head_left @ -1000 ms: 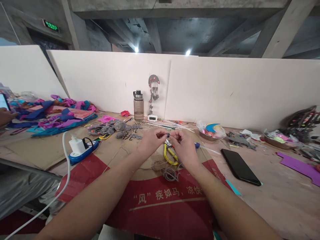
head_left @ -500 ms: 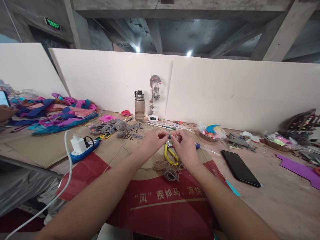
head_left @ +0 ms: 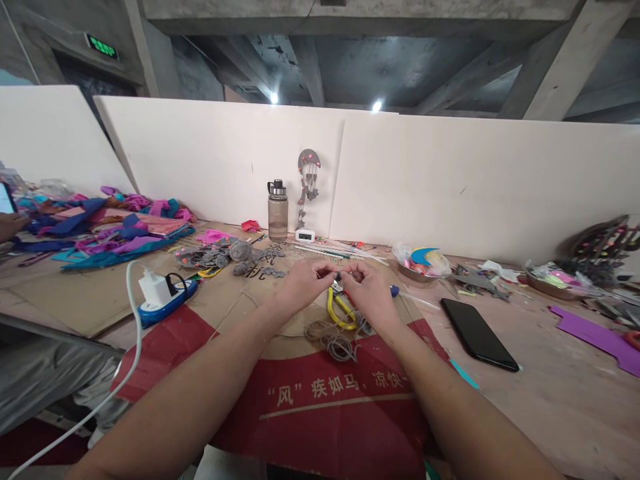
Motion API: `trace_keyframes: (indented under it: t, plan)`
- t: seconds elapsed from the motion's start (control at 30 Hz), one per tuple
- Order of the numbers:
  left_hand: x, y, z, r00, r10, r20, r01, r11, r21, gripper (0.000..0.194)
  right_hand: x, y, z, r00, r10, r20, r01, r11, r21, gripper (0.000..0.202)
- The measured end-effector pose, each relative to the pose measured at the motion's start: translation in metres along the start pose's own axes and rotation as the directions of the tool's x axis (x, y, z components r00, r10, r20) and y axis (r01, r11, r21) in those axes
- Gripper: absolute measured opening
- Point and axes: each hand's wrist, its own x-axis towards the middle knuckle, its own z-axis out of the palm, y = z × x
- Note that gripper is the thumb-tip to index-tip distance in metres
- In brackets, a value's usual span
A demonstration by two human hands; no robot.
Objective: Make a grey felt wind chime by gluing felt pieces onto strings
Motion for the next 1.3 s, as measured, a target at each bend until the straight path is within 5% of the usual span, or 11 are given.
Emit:
trace_keyframes:
  t: [0.13, 0.23, 0.43, 0.67, 1.03, 1.3]
  plan:
    - [0.001, -0.003, -0.002, 0.97, -0.092, 0.227, 0.122, 0.985, -0.123, 0.024, 0.003, 0.008, -0.005, 1.0, 0.008, 0.021, -0.008, 1.0, -0.024, 0.016]
    - [0.001, -0.006, -0.002, 0.944, -0.155, 0.29, 0.21, 0.963, -0.17, 0.029, 0.004, 0.008, -0.006, 0.999, -0.024, 0.037, 0.028, 0.995, -0.098, 0.013]
    - [0.0, -0.005, 0.0, 0.957, -0.183, 0.226, 0.204, 0.977, -0.069, 0.022, 0.0, 0.002, -0.004, 0.979, -0.201, 0.039, 0.204, 0.951, -0.233, 0.007]
    - [0.001, -0.003, -0.001, 0.969, -0.228, 0.101, 0.233, 0.972, -0.039, 0.016, -0.005, 0.001, -0.001, 0.966, -0.256, 0.021, 0.256, 0.95, -0.177, 0.007]
    - [0.003, 0.001, 0.0, 0.95, -0.31, 0.025, 0.303, 0.905, -0.3, 0.012, -0.006, 0.011, 0.015, 0.999, -0.022, -0.024, 0.024, 0.996, 0.088, 0.01]
    - [0.0, 0.007, 0.0, 0.95, -0.311, 0.023, 0.3, 0.892, -0.338, 0.012, -0.006, 0.002, 0.011, 0.997, 0.028, -0.073, -0.018, 0.992, 0.128, 0.018]
